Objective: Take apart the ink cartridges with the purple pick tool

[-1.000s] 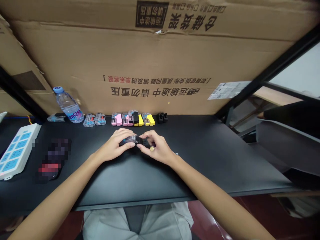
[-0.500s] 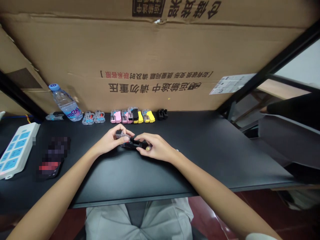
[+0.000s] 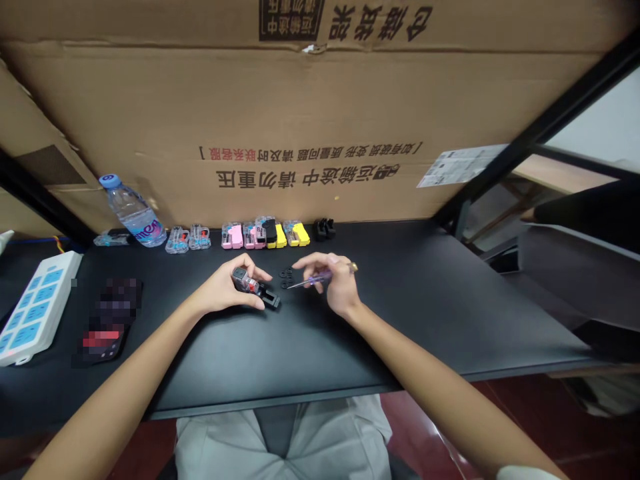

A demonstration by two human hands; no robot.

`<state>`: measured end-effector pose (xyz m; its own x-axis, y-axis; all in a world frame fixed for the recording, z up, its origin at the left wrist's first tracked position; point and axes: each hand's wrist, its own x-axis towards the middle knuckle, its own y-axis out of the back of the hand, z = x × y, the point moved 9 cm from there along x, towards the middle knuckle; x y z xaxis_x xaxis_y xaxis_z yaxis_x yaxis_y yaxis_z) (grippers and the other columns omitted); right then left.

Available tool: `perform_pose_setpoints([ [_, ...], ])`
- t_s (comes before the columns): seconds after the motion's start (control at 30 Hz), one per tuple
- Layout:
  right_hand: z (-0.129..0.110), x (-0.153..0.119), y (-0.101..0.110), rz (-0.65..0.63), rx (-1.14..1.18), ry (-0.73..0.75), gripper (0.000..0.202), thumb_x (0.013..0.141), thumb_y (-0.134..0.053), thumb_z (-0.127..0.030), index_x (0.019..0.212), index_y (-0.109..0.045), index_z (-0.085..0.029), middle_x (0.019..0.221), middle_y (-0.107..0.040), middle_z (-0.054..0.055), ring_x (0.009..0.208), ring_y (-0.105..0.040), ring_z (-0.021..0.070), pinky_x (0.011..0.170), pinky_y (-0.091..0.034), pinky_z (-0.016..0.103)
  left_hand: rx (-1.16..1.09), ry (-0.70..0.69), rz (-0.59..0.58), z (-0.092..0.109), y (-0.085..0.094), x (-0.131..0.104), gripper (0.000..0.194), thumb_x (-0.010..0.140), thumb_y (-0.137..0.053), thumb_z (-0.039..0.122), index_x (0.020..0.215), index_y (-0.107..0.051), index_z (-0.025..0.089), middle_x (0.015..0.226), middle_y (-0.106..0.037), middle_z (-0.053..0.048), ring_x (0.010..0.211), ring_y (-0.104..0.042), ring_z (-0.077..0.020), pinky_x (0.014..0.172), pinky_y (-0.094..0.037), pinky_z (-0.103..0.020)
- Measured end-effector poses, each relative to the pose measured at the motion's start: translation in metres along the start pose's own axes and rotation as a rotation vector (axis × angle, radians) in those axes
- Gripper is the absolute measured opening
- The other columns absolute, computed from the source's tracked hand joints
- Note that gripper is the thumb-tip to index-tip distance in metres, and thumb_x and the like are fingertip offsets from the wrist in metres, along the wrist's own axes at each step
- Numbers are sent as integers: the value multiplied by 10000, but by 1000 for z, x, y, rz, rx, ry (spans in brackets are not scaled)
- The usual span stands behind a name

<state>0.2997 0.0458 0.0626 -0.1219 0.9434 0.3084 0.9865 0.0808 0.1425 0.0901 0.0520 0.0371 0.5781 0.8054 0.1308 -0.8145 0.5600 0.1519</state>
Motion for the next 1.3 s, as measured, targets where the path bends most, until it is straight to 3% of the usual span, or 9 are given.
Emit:
perform_pose_setpoints([
  [0.07,10,0,-5,-3,67,-124,788,988,-381,-818,808,-817,-187,495,-586,24,380,-446,136,379,-320,274,2,-6,3,-1,-3,0,626,678,-1020,333,930,-457,226,1225,-801,-178,1125,-777,-291,1011,-569,-461],
  [0.1,12,-1,-9,-13,91,-156,758,986,-432,-807,791,-814,-182,508,-607,26,369,-442,126,381,-317,273,3,-9,3,-1,-4,0,612,706,-1006,339,940,-451,227,1223,-802,-176,1109,-779,-283,995,-575,-448],
  [0.27,11,-3,-34,-127,128,-201,415,887,-779,-581,752,-797,-189,642,-719,26,478,-628,147,536,-507,287,42,-19,16,-2,-10,0,538,792,-951,336,1051,-491,229,1240,-802,-150,1155,-779,-282,1061,-562,-450],
  [0.4,22,-5,-40,-140,135,-259,332,876,-801,-492,734,-768,-194,562,-676,-7,475,-623,141,562,-515,278,81,20,-1,-9,-10,2,867,761,-963,318,1484,-494,231,1208,-818,-124,1158,-789,-299,1107,-559,-473],
  [0.47,26,-5,-40,-138,155,-268,311,867,-814,-475,752,-751,-193,555,-673,-17,484,-638,143,579,-526,275,95,30,-14,-12,-9,2,940,753,-967,341,1552,-485,220,1220,-818,-132,1168,-786,-305,1117,-555,-478],
  [0.63,27,-4,-40,-160,166,-274,267,846,-813,-442,909,-773,-185,571,-690,-28,536,-703,172,594,-547,279,155,36,12,-13,-5,3,833,715,-989,415,1427,-624,185,1202,-828,-130,1115,-794,-293,1094,-567,-458],
  [1.03,25,-5,-42,-224,81,-299,233,859,-715,-358,928,-839,-173,542,-662,-21,571,-728,187,614,-543,275,266,48,36,-11,-2,2,618,726,-970,469,1216,-715,192,1090,-812,-59,975,-770,-236,939,-588,-358],
  [1.3,23,-7,-44,-225,32,-271,498,978,-649,-608,925,-876,-168,616,-669,5,484,-623,129,576,-520,277,304,31,41,-3,-5,1,505,722,-963,444,1102,-753,185,989,-771,-22,858,-704,-184,821,-555,-293],
])
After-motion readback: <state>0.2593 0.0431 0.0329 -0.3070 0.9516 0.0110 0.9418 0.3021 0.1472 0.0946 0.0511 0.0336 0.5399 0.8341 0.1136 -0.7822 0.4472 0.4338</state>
